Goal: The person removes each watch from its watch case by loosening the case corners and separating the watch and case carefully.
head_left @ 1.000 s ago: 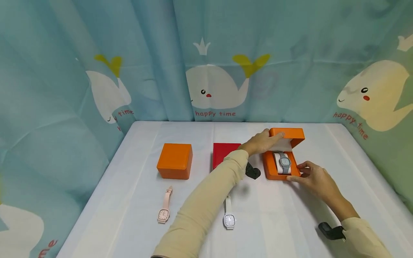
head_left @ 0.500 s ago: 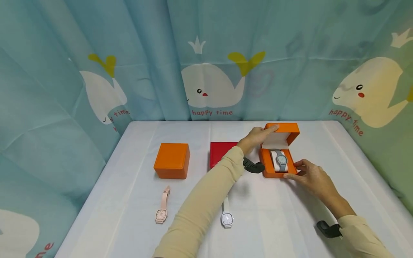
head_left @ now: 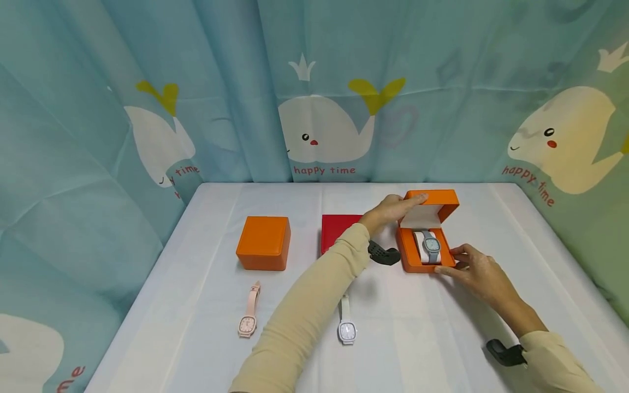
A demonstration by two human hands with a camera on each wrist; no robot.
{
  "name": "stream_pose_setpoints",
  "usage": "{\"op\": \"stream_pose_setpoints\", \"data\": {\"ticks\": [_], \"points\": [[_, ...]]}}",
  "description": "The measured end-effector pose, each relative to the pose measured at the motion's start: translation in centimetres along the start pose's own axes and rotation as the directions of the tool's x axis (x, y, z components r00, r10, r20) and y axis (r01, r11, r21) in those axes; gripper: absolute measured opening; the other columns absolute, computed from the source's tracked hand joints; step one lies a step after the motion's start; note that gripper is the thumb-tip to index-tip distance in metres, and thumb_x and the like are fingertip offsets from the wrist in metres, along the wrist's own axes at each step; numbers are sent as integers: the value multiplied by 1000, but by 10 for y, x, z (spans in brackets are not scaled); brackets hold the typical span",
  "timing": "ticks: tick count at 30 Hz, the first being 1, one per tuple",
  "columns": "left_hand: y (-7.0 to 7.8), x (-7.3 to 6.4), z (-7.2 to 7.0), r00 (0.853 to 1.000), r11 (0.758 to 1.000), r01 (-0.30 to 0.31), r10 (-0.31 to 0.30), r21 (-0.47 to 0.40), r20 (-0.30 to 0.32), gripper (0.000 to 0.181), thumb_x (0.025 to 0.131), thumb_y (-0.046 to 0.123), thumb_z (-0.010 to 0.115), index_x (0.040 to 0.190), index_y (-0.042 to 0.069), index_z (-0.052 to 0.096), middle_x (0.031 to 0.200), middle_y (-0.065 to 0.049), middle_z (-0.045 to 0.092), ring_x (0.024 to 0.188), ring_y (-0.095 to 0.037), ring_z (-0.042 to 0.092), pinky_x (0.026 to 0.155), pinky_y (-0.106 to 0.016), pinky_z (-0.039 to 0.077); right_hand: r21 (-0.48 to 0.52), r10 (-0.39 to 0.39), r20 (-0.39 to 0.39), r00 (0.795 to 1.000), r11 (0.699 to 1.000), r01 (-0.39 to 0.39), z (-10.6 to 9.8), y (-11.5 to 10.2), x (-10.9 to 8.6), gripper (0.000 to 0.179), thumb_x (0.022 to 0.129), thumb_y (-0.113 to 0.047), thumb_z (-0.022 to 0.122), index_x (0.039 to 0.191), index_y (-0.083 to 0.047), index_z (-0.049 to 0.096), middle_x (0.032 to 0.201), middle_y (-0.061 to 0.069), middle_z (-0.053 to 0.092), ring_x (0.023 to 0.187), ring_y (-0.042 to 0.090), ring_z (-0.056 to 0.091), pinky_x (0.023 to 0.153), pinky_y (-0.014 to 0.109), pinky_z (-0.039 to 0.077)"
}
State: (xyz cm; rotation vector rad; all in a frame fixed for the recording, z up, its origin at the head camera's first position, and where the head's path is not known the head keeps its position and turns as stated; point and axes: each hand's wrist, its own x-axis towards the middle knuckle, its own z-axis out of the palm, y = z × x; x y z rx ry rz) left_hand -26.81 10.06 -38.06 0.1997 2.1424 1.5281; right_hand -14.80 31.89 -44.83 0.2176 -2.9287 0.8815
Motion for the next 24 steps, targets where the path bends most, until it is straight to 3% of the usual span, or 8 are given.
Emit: {"op": "stream_pose_setpoints", "data": {"ticks": [7, 12, 14, 16, 17, 18, 21, 24], "points": [[-1, 2, 1, 1000, 999, -1, 1, 45, 17, 75, 98, 59, 57, 145, 1, 52, 129, -3, 57, 121, -18, 50, 114, -45, 32, -47, -13, 28, 1000, 999, 15, -1, -3, -6, 56, 83, -28, 87, 115, 6, 55, 96, 23, 71, 90, 42, 67, 77, 60, 51], [-1, -7, 6, 999, 999, 4, -2, 42, -39, 80, 97, 59, 58, 150, 1, 45, 142, -6, 54, 127, -21, 50, 113, -42, 35, -53, 23, 70, 997, 998, -20, 0, -3, -10, 66, 87, -38, 82, 125, 6, 51, 107, 27, 68, 96, 44, 64, 79, 62, 50], [2, -16, 8, 996, 994, -22, 32, 111, -89, 84, 96, 61, 57, 154, 3, 39, 149, -8, 49, 131, -22, 49, 112, -41, 37, -62, 29, 62, 998, 998, -25, 0, -4, -12, 72, 89, -45, 79, 133, 3, 48, 113, 29, 66, 97, 45, 63, 79, 64, 50], [6, -27, 9, 985, 964, -75, 112, 254, -135, 86, 97, 63, 55, 157, 5, 34, 156, -8, 41, 139, -23, 43, 114, -42, 34, -48, 5, 30, 1000, 999, -3, -3, -3, -12, 75, 90, -46, 77, 139, 1, 45, 123, 29, 61, 101, 47, 62, 80, 65, 49], [10, -33, 10, 975, 928, -95, 160, 361, -155, 87, 96, 65, 53, 158, 8, 32, 159, -7, 37, 142, -23, 38, 115, -41, 32, -33, -19, 8, 1000, 999, 19, -4, -3, -12, 74, 91, -44, 77, 141, 0, 45, 127, 29, 59, 103, 47, 60, 81, 65, 49], [13, -39, 10, 962, 874, -116, 217, 471, -165, 88, 97, 67, 51, 159, 9, 29, 162, -7, 32, 145, -23, 34, 117, -41, 29, -17, -49, -13, 999, 999, 48, -6, -3, -10, 72, 92, -41, 76, 142, -1, 45, 128, 29, 57, 105, 47, 59, 81, 65, 48], [19, -54, 12, 914, 645, -148, 378, 749, -145, 84, 99, 65, 47, 160, 9, 27, 164, -6, 27, 149, -22, 24, 119, -38, 22, 30, -170, -40, 985, 985, 172, -11, -4, -3, 63, 93, -28, 77, 141, 1, 47, 133, 26, 53, 112, 46, 54, 85, 64, 46], [19, -66, 15, 858, 416, -160, 507, 895, -83, 82, 101, 60, 47, 158, 5, 27, 160, -8, 34, 147, -23, 29, 119, -36, 23, 35, -268, -25, 963, 963, 269, -14, -7, 7, 59, 92, -22, 79, 139, 1, 52, 135, 23, 54, 120, 45, 48, 91, 65, 41]]}}
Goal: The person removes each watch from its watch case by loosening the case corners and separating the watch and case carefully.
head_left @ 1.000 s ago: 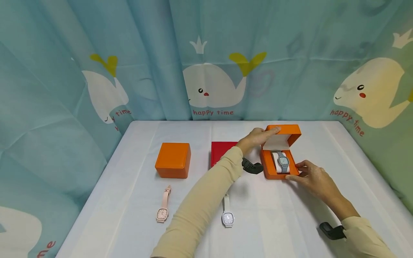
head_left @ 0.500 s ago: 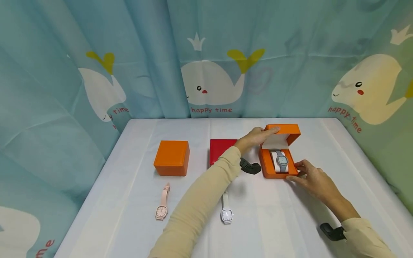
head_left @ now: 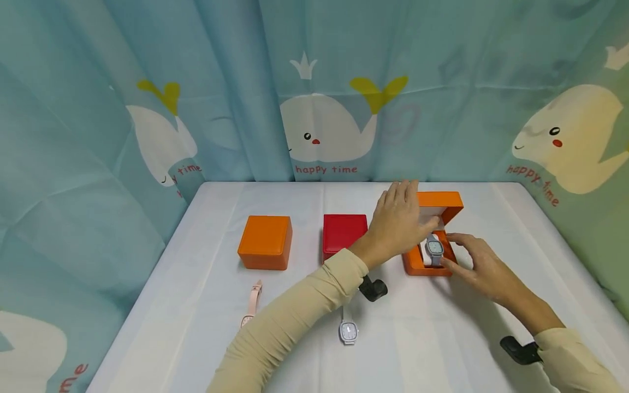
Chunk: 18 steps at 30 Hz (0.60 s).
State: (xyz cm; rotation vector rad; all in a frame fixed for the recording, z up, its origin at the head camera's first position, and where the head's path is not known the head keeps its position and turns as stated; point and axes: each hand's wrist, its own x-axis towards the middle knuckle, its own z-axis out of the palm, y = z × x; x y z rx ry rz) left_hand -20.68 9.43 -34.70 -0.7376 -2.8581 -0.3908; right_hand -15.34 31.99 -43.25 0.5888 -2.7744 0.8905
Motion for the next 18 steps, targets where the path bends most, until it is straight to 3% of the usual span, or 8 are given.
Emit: {"op": "stream_pose_setpoints", "data": {"ticks": [3, 7, 9, 12, 18], "points": [[5, -13, 0, 991, 984, -103, 114, 145, -73, 79, 100, 55, 50, 155, 1, 31, 154, -10, 41, 143, -26, 36, 117, -37, 27, -7, -28, 40, 999, 1000, 28, -2, -2, 7, 61, 91, -24, 79, 141, 0, 53, 140, 21, 53, 128, 46, 43, 97, 68, 36], [11, -31, 0, 966, 933, -224, 251, 282, -65, 76, 100, 54, 49, 153, 0, 35, 155, -12, 40, 144, -29, 35, 116, -39, 30, -20, -28, 129, 991, 999, 31, -4, -4, 14, 69, 93, -28, 76, 148, 0, 47, 148, 25, 45, 134, 49, 37, 102, 71, 32], [14, -40, 1, 956, 905, -271, 293, 327, -18, 79, 99, 55, 48, 154, 0, 34, 158, -13, 36, 146, -30, 31, 117, -40, 30, -21, -34, 166, 985, 999, 38, -4, -5, 17, 71, 94, -27, 75, 151, 1, 43, 150, 28, 42, 136, 51, 36, 103, 71, 31], [19, -51, 2, 951, 880, -306, 298, 362, 79, 81, 99, 59, 47, 156, 2, 33, 160, -12, 33, 147, -28, 28, 117, -40, 29, -2, -35, 206, 978, 999, 37, -6, -6, 24, 75, 94, -25, 75, 152, 4, 38, 152, 32, 37, 137, 53, 34, 105, 71, 30], [18, -66, 16, 926, 866, -339, 238, 368, 293, 74, 102, 57, 44, 156, 7, 36, 159, -6, 34, 146, -22, 27, 117, -38, 28, 18, 33, 274, 961, 999, -40, -3, -8, 32, 75, 93, -21, 76, 149, 11, 37, 148, 36, 40, 133, 53, 39, 106, 70, 29]]}}
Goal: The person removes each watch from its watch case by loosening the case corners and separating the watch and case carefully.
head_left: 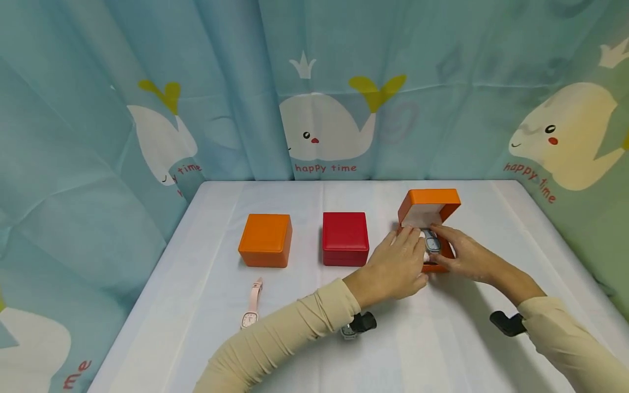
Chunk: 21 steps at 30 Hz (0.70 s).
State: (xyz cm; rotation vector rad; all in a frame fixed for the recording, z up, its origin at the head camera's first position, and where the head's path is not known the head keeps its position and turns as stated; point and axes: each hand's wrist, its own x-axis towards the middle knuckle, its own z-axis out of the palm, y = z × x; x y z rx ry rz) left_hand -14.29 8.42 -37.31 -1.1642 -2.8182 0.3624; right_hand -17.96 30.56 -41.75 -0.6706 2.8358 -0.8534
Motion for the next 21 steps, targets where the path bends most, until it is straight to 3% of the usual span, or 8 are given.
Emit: {"op": "stream_pose_setpoints", "data": {"ticks": [3, 8, 13, 17, 21], "points": [[3, 0, 10, 997, 1000, -4, 5, -15, 76, 76, 101, 58, 46, 158, 10, 34, 162, -4, 31, 149, -20, 24, 118, -38, 25, 8, -8, 3, 1000, 1000, 8, 2, 0, 3, 71, 93, -18, 76, 147, 12, 40, 142, 34, 47, 125, 49, 47, 105, 68, 33], [6, 1, 25, 988, 999, -36, 41, -37, 149, 83, 98, 64, 49, 161, 13, 30, 164, 1, 28, 151, -16, 20, 119, -37, 22, 7, -17, 9, 1000, 1000, 17, 6, -1, 7, 67, 93, -18, 75, 143, 13, 42, 133, 32, 52, 113, 43, 52, 101, 65, 39], [4, -1, 35, 966, 993, -101, 112, -58, 231, 90, 96, 70, 50, 163, 16, 24, 167, 3, 21, 152, -13, 14, 120, -34, 18, 11, 14, 60, 998, 1000, -15, 4, -4, 11, 66, 98, -19, 67, 146, 16, 38, 140, 36, 46, 120, 47, 49, 104, 69, 35], [1, -1, 41, 954, 989, -128, 143, -74, 263, 92, 95, 71, 49, 164, 16, 21, 168, 4, 16, 152, -11, 13, 120, -32, 18, 21, 40, 92, 995, 999, -42, -1, -6, 13, 63, 98, -16, 60, 146, 16, 37, 142, 38, 43, 122, 50, 46, 103, 71, 33], [0, 3, 41, 951, 986, -148, 162, -71, 265, 92, 95, 71, 49, 164, 16, 21, 168, 4, 16, 152, -11, 14, 120, -32, 18, 16, 44, 92, 995, 999, -46, -5, -6, 14, 65, 92, -10, 64, 145, 17, 38, 136, 37, 48, 115, 47, 49, 100, 68, 37]]}}
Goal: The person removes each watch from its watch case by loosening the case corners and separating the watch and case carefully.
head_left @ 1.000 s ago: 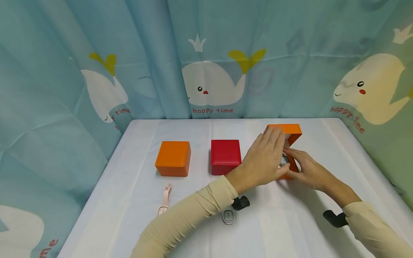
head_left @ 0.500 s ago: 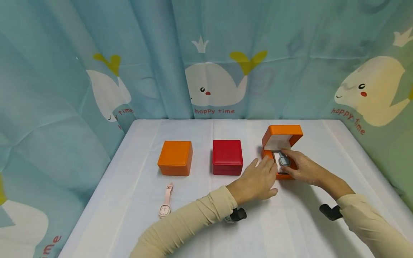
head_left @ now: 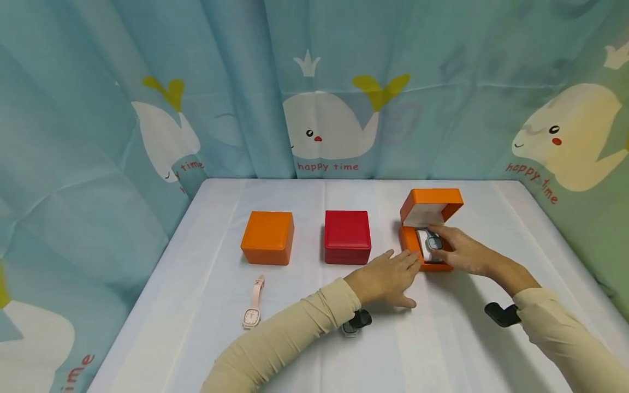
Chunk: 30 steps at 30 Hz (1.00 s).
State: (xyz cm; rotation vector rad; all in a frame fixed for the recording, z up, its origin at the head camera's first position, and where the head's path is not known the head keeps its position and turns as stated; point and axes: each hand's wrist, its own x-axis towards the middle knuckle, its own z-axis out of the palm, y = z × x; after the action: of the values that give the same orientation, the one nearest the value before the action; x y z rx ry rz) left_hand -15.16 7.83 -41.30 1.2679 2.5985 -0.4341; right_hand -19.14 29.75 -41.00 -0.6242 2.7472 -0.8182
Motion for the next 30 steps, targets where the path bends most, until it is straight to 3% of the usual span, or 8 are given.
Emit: {"op": "stream_pose_setpoints", "data": {"ticks": [4, 7, 11, 18, 24, 30], "points": [[-2, 4, -2, 1000, 1000, -6, 6, -1, 7, 93, 95, 72, 50, 164, 17, 21, 168, 4, 15, 152, -11, 13, 119, -32, 19, -16, 33, -5, 999, 999, -33, -4, 0, 2, 71, 90, -13, 70, 146, 16, 37, 139, 38, 44, 118, 49, 46, 102, 70, 35], [-3, 4, 0, 1000, 1000, -4, 4, -14, 3, 93, 94, 71, 52, 164, 17, 21, 168, 4, 16, 152, -10, 13, 119, -32, 20, -36, 69, 2, 998, 997, -69, -5, -1, 3, 77, 88, -18, 72, 147, 14, 36, 147, 41, 32, 126, 54, 39, 104, 73, 29], [-2, 3, 1, 1000, 1000, -2, 2, -27, 0, 93, 94, 71, 53, 163, 18, 22, 167, 5, 18, 152, -10, 14, 119, -31, 20, -41, 71, 1, 997, 997, -71, -3, -3, 2, 80, 85, -17, 75, 147, 15, 36, 149, 39, 27, 128, 55, 37, 104, 73, 29], [-2, 4, -4, 1000, 999, 8, -9, -46, -16, 86, 94, 68, 55, 160, 19, 33, 164, 4, 27, 149, -9, 22, 118, -31, 23, -43, 27, -56, 998, 999, -29, -1, -4, 0, 81, 81, -14, 81, 144, 17, 40, 140, 32, 34, 122, 51, 42, 102, 71, 34], [1, 6, -5, 1000, 999, 14, -14, -34, -1, 86, 94, 69, 55, 160, 19, 33, 163, 4, 28, 149, -9, 23, 117, -29, 24, 12, 0, -109, 994, 1000, 2, 3, -2, -5, 68, 78, -5, 84, 136, 10, 52, 125, 26, 38, 111, 46, 45, 98, 67, 40], [3, 6, -5, 1000, 999, 27, -27, -42, 1, 84, 96, 66, 54, 161, 17, 32, 164, 3, 26, 149, -10, 22, 117, -28, 23, 49, 6, -91, 996, 999, -2, 4, -1, -5, 65, 80, -4, 82, 134, 5, 48, 127, 28, 48, 108, 43, 49, 98, 67, 40]]}}
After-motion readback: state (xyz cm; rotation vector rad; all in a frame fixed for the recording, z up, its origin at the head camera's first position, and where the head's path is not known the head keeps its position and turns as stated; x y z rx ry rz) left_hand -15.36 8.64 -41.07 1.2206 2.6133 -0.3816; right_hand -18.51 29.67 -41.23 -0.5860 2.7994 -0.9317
